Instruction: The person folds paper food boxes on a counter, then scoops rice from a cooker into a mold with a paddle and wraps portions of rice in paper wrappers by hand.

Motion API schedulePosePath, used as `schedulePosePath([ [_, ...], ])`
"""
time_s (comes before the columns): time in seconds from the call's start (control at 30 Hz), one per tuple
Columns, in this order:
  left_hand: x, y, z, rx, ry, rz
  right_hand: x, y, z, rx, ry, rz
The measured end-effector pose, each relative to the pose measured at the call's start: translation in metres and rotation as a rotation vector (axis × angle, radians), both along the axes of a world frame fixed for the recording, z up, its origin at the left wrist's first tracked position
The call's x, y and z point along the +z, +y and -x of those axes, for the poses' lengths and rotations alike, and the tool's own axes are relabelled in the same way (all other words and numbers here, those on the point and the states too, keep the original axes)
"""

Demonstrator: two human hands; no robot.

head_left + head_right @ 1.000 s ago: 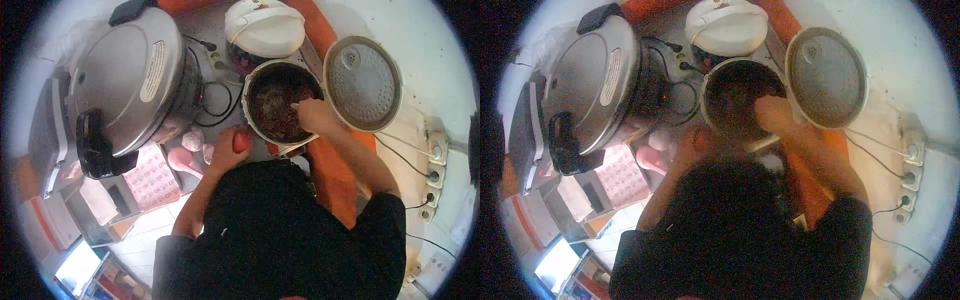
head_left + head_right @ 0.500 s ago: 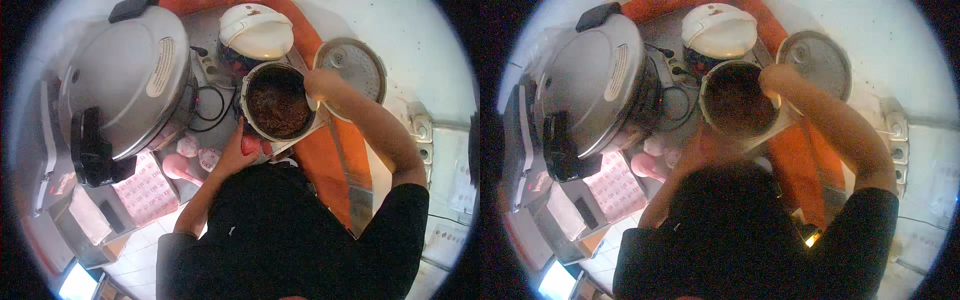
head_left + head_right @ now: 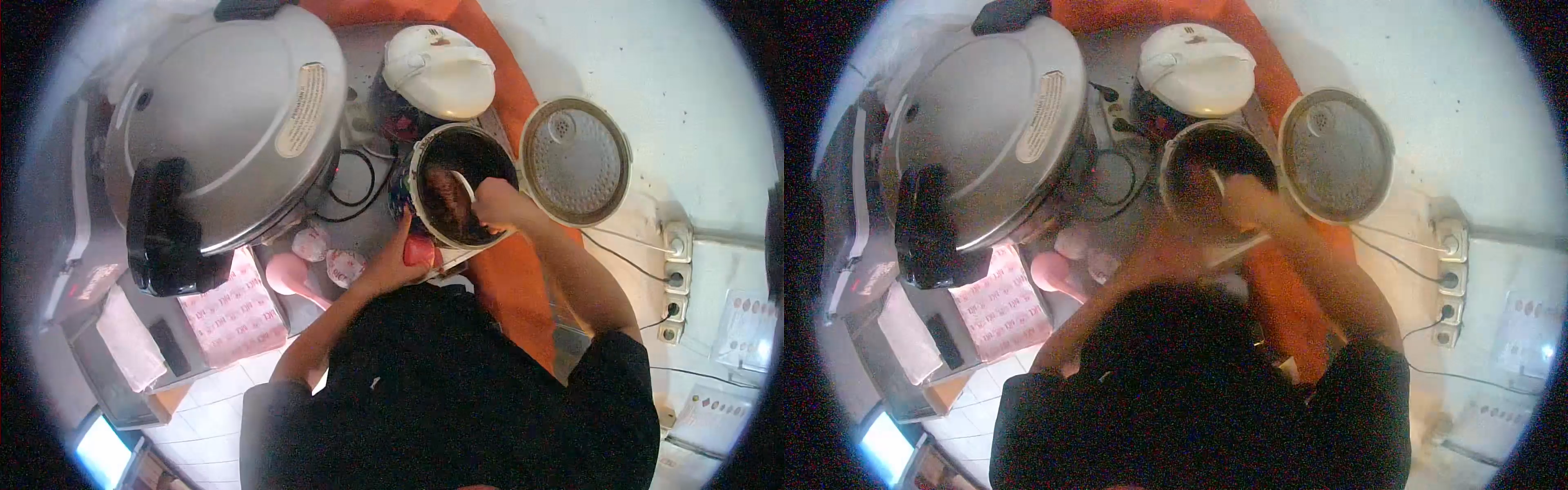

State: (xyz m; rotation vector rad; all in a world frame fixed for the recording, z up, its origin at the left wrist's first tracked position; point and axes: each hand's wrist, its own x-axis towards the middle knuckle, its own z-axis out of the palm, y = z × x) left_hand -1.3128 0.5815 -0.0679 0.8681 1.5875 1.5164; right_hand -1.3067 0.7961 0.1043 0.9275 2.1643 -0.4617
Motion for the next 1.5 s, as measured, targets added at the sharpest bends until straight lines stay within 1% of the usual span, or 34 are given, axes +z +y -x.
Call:
schedulePosePath([
  [0.03, 0.002, 0.0, 0.001, -0.006, 0.003, 0.004, -0.013, 0.02, -0.009, 0.241, 0.115, -0.062],
  [0.07, 0.003, -0.001, 0.003, -0.011, 0.022, 0.019, -0.012, 0.027, -0.012, 0.482, 0.233, -0.169],
  [0.1, 0.003, -0.002, 0.003, -0.014, 0.039, 0.035, -0.003, 0.034, -0.013, 0.494, 0.155, -0.111],
  [0.17, 0.002, -0.002, -0.001, -0.017, 0.023, 0.053, -0.018, 0.034, -0.016, 0.506, 0.084, -0.049],
  [0.2, 0.001, -0.001, 0.0, -0.025, 0.013, 0.061, -0.066, 0.042, -0.024, 0.55, 0.129, -0.076],
  [0.23, -0.001, 0.0, -0.001, -0.031, 0.024, 0.061, -0.091, 0.047, -0.028, 0.592, 0.173, -0.106],
  [0.27, -0.001, 0.001, -0.002, -0.013, 0.032, 0.027, -0.088, 0.045, -0.025, 0.59, 0.182, -0.11],
  [0.33, -0.003, 0.002, -0.003, -0.011, 0.045, 0.003, -0.081, 0.045, -0.023, 0.516, 0.408, -0.026],
  [0.43, 0.012, 0.005, 0.003, -0.015, 0.004, 0.053, -0.012, 0.075, -0.006, 0.793, 0.206, 0.031],
  [0.5, 0.02, 0.001, 0.0, -0.034, -0.149, 0.08, -0.033, 0.082, -0.02, 0.769, 0.111, 0.043],
  [0.53, 0.021, -0.002, -0.004, -0.041, -0.204, 0.096, -0.077, 0.086, -0.034, 0.716, 0.129, 0.08],
  [0.6, 0.02, 0.004, -0.005, 0.016, 0.054, 0.191, -0.092, 0.069, -0.038, 0.923, 0.107, -0.049],
  [0.63, 0.016, 0.006, -0.003, 0.013, 0.066, 0.193, -0.098, 0.071, -0.04, 0.739, 0.229, -0.014],
  [0.67, 0.008, 0.006, -0.007, 0.029, 0.039, 0.117, -0.102, 0.071, -0.047, 0.547, 0.339, 0.029],
  [0.7, 0.004, 0.007, -0.009, 0.05, 0.011, 0.039, -0.074, 0.073, -0.041, 0.602, 0.318, 0.128],
  [0.73, 0.007, 0.006, -0.007, 0.052, 0.016, 0.04, -0.037, 0.072, -0.037, 0.604, 0.322, 0.129],
  [0.77, 0.012, 0.005, -0.003, 0.016, -0.012, 0.106, 0.001, 0.073, -0.033, 0.714, 0.227, 0.136],
  [0.8, 0.015, 0.002, -0.003, -0.02, -0.045, 0.177, 0.014, 0.076, -0.037, 0.625, 0.179, 0.212],
  [0.83, 0.014, 0.001, -0.006, -0.016, -0.047, 0.186, 0.026, 0.078, -0.04, 0.533, 0.132, 0.28],
  [0.87, 0.013, 0.001, -0.009, 0.006, -0.066, 0.157, -0.006, 0.079, -0.045, 0.53, 0.136, 0.287],
  [0.9, 0.01, 0.003, -0.009, 0.024, -0.081, 0.123, -0.062, 0.081, -0.051, 0.509, 0.097, 0.236],
  [0.93, 0.004, 0.004, -0.01, 0.021, -0.071, 0.122, -0.091, 0.079, -0.05, 0.49, 0.059, 0.179],
  [0.97, -0.006, 0.006, -0.011, 0.002, -0.022, 0.202, -0.068, 0.06, -0.048, 0.454, 0.121, 0.2],
  [1.0, -0.006, 0.007, -0.009, -0.003, 0.003, 0.244, -0.047, 0.063, -0.043, 0.46, 0.129, 0.195],
  [1.03, -0.006, 0.009, -0.008, -0.008, 0.027, 0.287, -0.029, 0.069, -0.041, 0.422, 0.131, 0.247],
  [1.1, 0.008, 0.007, -0.008, 0.011, -0.032, 0.232, 0.002, 0.076, -0.035, 0.418, 0.132, 0.233],
  [1.13, 0.007, 0.009, -0.007, 0.013, -0.03, 0.233, 0.017, 0.08, -0.033, 0.416, 0.132, 0.227],
  [1.2, 0.004, 0.008, -0.01, 0.034, 0.001, 0.154, 0.009, 0.094, -0.022, 0.523, 0.234, 0.03],
  [1.23, 0.006, 0.008, -0.01, 0.03, 0.008, 0.157, -0.034, 0.103, -0.021, 0.709, 0.302, -0.01],
  [1.27, 0.009, 0.008, -0.011, 0.039, -0.024, 0.174, -0.06, 0.089, -0.013, 0.614, 0.181, -0.065],
  [1.33, 0.015, 0.012, -0.004, 0.058, -0.044, 0.184, -0.092, 0.096, -0.015, 0.539, 0.311, -0.052],
  [1.37, 0.017, 0.011, -0.002, 0.037, -0.07, 0.195, -0.082, 0.098, -0.014, 0.541, 0.312, -0.05],
  [1.43, 0.016, 0.007, -0.006, 0.011, -0.105, 0.212, -0.034, 0.099, -0.01, 0.671, 0.188, -0.059],
  [1.5, 0.012, 0.007, -0.006, 0.043, -0.081, 0.176, 0.014, 0.093, 0.01, 0.64, 0.196, -0.084],
])
